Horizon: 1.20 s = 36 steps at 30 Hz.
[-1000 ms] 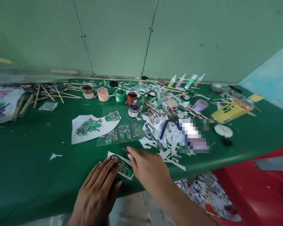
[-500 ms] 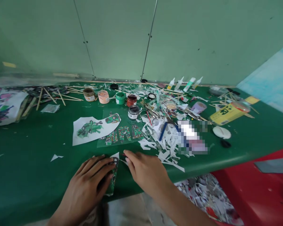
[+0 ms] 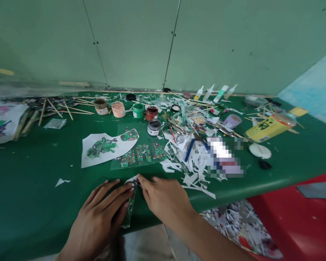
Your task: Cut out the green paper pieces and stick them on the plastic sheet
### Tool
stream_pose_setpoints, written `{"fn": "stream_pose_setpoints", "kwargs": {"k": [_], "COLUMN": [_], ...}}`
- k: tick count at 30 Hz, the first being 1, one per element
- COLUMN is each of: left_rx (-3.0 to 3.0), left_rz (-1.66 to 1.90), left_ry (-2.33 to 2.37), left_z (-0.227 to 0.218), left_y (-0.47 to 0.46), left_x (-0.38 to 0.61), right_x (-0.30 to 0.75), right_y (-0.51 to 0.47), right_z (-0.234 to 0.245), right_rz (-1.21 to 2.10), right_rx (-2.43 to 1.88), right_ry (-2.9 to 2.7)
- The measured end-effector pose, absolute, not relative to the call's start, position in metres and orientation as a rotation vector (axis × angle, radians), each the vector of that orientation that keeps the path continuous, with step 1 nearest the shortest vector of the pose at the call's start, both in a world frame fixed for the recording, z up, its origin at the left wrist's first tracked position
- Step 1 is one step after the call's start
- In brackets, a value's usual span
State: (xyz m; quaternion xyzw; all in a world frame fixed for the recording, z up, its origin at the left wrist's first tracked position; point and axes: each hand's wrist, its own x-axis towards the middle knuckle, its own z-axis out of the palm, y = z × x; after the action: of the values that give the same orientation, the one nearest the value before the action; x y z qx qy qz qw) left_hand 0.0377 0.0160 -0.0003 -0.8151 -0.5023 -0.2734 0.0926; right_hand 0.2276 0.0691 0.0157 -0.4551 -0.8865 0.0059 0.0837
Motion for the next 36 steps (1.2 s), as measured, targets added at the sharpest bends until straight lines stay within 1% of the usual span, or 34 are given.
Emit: {"fn": "stream_pose_setpoints", "kwargs": {"k": [4,13,19,27,36], "left_rx": [-2.418,-2.412,-2.417,-2.43,-2.412], "left_rz": [-0.819,-0.809,-0.784,-0.727,-0.677], "left_ry": [-1.515,-1.495,-1.498,-1.447,-1.5], "left_z": [-0.001,-0.001,0.0,0.003,0.004], "left_y": [0.016,0.017,0.017,0.019,0.016], "left_x": [0.038,0.038,0.038,0.037,0.04], "right_x": [0.227,0.23,0.226,0.222,0.219], "right_y": [0.071,0.072,0.071,0.069,0.059], "right_z": [0.017,0.013,0.017,0.021,0.028], "right_rz": [-0.018,0.017,-0.056,-0.164,-0.153], "right_rx": [-1.342,-1.314,-1.326,-1.295,-1.359], "right_ry": [-2.674,-2.65,-2.676,-2.813,-2.931]}}
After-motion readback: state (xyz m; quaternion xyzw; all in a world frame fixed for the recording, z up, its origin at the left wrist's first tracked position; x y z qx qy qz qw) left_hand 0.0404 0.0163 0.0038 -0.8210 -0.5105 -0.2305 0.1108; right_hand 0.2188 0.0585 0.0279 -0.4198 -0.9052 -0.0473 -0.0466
